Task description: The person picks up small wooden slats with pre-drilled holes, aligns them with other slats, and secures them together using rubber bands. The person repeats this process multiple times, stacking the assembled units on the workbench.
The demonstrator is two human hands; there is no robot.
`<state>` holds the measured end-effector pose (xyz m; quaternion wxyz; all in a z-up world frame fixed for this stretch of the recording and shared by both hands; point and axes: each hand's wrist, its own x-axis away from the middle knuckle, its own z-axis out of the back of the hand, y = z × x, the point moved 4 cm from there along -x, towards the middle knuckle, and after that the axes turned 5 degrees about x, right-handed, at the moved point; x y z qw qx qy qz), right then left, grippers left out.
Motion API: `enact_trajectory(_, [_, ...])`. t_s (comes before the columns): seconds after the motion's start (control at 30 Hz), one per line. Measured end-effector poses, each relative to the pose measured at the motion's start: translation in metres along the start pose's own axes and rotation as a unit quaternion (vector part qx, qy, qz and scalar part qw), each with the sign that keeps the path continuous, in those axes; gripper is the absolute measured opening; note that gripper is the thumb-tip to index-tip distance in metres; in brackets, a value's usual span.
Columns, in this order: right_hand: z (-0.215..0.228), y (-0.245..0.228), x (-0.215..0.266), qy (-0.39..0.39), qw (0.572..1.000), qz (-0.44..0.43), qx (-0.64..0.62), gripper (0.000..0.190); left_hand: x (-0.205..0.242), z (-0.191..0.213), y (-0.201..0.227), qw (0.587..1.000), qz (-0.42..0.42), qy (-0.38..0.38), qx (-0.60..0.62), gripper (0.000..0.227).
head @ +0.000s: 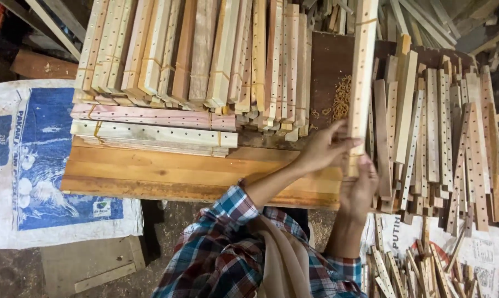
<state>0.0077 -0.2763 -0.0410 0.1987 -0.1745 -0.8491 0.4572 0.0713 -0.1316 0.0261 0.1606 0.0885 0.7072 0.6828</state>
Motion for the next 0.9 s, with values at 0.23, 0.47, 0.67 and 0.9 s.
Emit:
enact_trajectory(0.23, [-0.061, -0.036, 0.028, -0.114, 0.952, 0.1, 0.267, 0.015, -0.014, 0.006, -0.042, 0.991, 0.028, 0.021, 0.131, 0.058])
enact_trajectory(0.47, [-0.037, -0.027, 0.032, -0.17, 0.875, 0.125, 0.436, 0.02, 0.0, 0.015, -0.042, 0.992, 0.007, 0.025, 0.122, 0.039])
enact_trajectory(0.67, [-0.099, -0.055, 0.071, -0.245, 0.889, 0.174, 0.345, 0.053, 0.028, 0.05, 0.016, 0.991, -0.062, 0.061, 0.106, 0.041])
enact_trajectory(0.9, [-0.202, -0.039, 0.08, -0.347, 0.859, 0.206, 0.316, 0.069, 0.064, 0.157, 0.115, 0.98, -0.154, 0.109, -0.063, 0.065])
